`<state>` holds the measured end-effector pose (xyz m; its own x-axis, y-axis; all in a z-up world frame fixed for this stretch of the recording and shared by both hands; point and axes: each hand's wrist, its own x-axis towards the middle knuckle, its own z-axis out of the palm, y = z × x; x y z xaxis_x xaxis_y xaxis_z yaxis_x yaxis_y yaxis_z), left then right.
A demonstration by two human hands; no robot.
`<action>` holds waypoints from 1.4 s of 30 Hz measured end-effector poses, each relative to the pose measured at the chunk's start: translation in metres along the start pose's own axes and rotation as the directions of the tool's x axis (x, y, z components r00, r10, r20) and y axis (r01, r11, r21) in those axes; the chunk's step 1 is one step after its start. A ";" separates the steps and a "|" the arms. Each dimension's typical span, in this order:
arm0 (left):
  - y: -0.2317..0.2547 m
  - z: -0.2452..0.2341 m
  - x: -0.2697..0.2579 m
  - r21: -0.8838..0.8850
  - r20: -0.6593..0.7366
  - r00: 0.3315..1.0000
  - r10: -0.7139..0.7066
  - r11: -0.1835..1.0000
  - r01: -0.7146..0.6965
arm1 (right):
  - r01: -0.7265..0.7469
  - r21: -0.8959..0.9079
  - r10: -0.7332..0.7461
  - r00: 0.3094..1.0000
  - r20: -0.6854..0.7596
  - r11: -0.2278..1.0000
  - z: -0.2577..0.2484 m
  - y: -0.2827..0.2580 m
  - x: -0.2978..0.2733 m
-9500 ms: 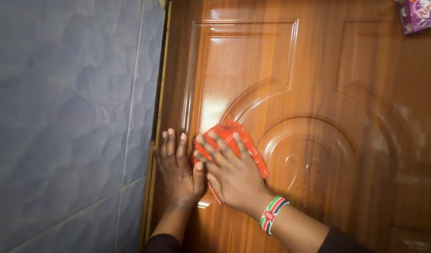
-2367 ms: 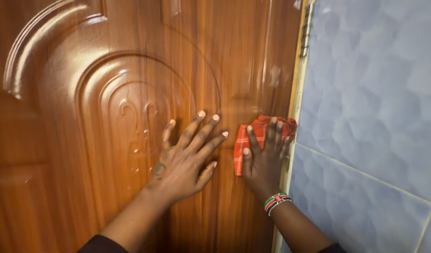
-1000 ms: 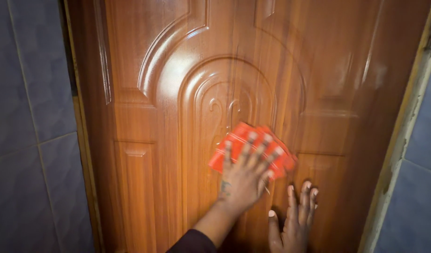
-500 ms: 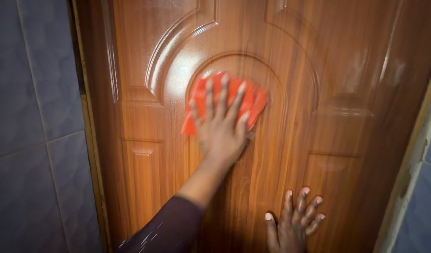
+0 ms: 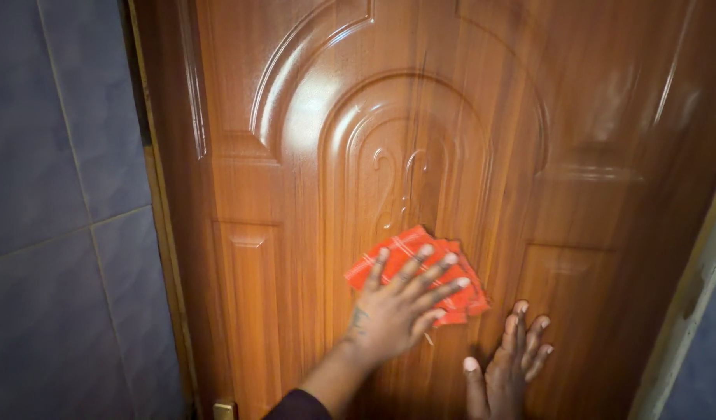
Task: The person wipes a brown wooden door with an orange cloth. They systematically clean the upper, middle, and lower sections of the door, including the area around the handle.
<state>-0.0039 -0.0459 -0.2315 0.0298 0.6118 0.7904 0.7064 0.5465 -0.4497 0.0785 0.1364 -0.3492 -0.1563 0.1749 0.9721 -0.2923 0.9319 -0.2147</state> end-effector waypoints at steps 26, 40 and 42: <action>-0.034 -0.009 -0.109 -0.138 0.037 0.914 -0.404 0.904 0.405 | -0.052 -0.036 0.047 0.988 -0.147 0.998 0.055 -0.030 -0.018; -0.176 -0.088 -0.028 -0.062 -0.284 0.763 -0.580 0.805 0.590 | -0.100 0.001 0.100 0.995 0.008 0.995 -0.001 -0.090 0.011; -0.174 -0.074 -0.058 -0.084 -0.301 0.708 -0.638 0.758 0.647 | -0.095 -0.003 0.095 0.995 0.028 0.995 -0.002 -0.090 0.009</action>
<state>-0.0763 -0.2184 -0.1680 -0.2168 -0.0880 0.9723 0.6136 0.7623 0.2058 0.1057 0.0544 -0.3210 -0.2101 0.2533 0.9443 -0.2737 0.9120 -0.3056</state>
